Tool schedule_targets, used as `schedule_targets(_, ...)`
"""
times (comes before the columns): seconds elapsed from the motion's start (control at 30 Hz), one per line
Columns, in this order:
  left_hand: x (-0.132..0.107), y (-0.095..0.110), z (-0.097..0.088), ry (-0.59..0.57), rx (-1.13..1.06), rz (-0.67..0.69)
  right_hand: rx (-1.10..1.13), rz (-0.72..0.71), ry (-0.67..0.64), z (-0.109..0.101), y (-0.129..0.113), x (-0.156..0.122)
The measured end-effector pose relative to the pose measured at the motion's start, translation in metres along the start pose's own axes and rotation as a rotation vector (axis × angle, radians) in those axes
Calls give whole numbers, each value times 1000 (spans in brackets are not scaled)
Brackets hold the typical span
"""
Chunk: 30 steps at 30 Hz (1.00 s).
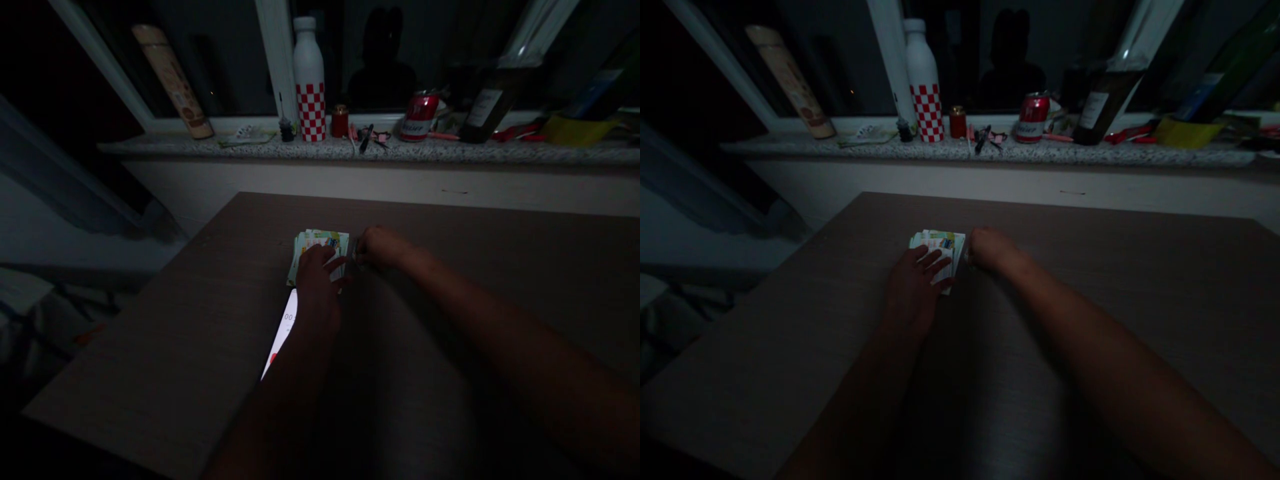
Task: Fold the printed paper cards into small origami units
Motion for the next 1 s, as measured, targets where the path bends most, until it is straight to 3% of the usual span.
schedule_targets(0.23, 4, 4, -1, 27, 41, 21, -37, 13, 15, 5, -2, -1)
schedule_targets(0.3, 7, 6, -3, 1, 168, 84, -48, 15, 19, 6, -2, -1)
schedule_targets(0.47, 8, 21, -13, -233, 1053, 469, -79, -24, 55, 3, -5, -7)
schedule_targets(0.6, 11, 29, -28, -375, 1574, 572, -109, -142, 133, 0, -19, -23)
schedule_targets(0.8, 27, 29, -46, -400, 1651, 566, -144, -403, 211, 12, -47, -37)
schedule_targets(1.0, 31, 25, -49, -430, 1673, 556, -192, -462, 217, 22, -47, -31)
Point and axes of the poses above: each hand's wrist, its own x-axis towards the middle knuckle, its own z-axis out of the palm, y = z × x, the point moved 1 cm from there along x, towards the middle knuckle, and after that the axes turned 2 degrees about x, right-handed, at the moved point
